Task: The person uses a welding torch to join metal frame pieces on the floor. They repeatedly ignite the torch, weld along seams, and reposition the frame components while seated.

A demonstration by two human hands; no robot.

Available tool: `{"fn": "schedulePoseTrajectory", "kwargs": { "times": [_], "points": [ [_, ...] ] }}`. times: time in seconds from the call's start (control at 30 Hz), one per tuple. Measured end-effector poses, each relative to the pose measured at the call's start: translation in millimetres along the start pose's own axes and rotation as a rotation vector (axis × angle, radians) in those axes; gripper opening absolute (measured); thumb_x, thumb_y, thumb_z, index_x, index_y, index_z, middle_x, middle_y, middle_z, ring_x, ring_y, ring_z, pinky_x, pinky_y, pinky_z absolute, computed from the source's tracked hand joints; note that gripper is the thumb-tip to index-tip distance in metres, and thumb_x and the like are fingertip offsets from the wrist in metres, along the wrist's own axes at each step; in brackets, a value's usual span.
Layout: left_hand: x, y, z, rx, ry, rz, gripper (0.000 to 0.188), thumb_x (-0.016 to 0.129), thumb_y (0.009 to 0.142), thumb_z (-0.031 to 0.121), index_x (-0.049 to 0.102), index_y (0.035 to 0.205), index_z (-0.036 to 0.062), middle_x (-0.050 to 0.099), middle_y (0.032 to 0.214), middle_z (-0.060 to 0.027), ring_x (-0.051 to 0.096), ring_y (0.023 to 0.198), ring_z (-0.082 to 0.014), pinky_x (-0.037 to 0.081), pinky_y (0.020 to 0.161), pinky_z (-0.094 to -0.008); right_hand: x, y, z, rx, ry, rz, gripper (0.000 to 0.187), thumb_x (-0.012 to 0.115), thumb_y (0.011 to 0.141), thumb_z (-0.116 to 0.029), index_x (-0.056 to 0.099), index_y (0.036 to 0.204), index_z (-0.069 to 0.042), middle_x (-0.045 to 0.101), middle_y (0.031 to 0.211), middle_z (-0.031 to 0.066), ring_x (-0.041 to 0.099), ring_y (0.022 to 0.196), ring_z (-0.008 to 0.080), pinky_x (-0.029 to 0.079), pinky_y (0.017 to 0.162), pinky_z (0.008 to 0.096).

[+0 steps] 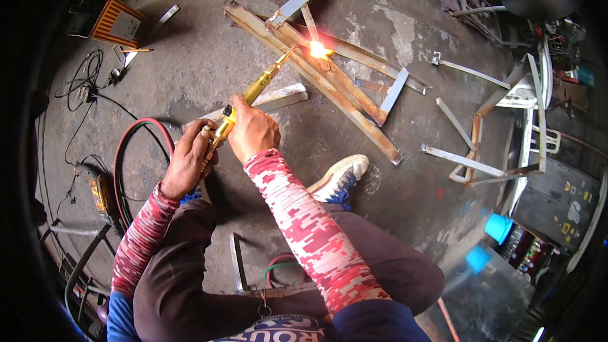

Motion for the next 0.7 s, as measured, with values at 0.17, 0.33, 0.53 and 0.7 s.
{"fn": "schedulePoseTrajectory", "kwargs": {
  "times": [0.17,0.33,0.53,0.7],
  "points": [
    [-0.1,1.6,-2.7,0.007,0.018,0.004,0.034,0.04,0.112,0.034,0.054,0.132,0.0101,0.061,0.076,-0.0037,0.051,0.053,-0.0074,0.04,0.047,-0.023,0.4,0.7,0.8,-0.007,0.006,0.0,0.037,0.063,0.09,-0.012,0.061,0.127,-0.018,0.074,0.092,0.0219,0.072,0.09,0.0446,0.054,0.079,0.0546],
    [-0.1,1.8,-0.9,0.03,0.051,0.019,0.033,0.04,0.112,0.034,0.054,0.131,0.0098,0.061,0.076,-0.003,0.052,0.055,-0.0074,0.041,0.048,-0.0231,0.0,1.1,1.4,-0.007,0.017,0.021,0.037,0.063,0.09,-0.012,0.061,0.127,-0.018,0.074,0.092,0.0222,0.072,0.09,0.0446,0.054,0.078,0.0549],
    [0.3,3.0,0.6,0.068,0.099,0.04,0.032,0.04,0.112,0.032,0.055,0.128,0.0091,0.061,0.075,-0.0025,0.052,0.055,-0.0073,0.041,0.049,-0.0234,0.6,2.6,2.9,0.013,-0.012,-0.014,0.037,0.063,0.089,-0.012,0.061,0.126,-0.018,0.074,0.09,0.0215,0.072,0.089,0.0445,0.054,0.078,0.0549],
    [-0.5,4.2,1.1,0.116,0.119,0.046,0.031,0.04,0.112,0.032,0.055,0.127,0.0084,0.06,0.076,-0.0023,0.053,0.056,-0.0071,0.041,0.048,-0.0229,-0.6,1.1,1.9,-0.003,0.008,0.019,0.037,0.063,0.089,-0.012,0.061,0.126,-0.018,0.074,0.089,0.021,0.072,0.089,0.0444,0.054,0.078,0.0551]
  ]
}}
Point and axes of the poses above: each hand's wrist, its own y-axis towards the middle knuckle, its own x-axis out of the palm, z = x × y, the point moved 9 cm from there along y, towards the middle knuckle
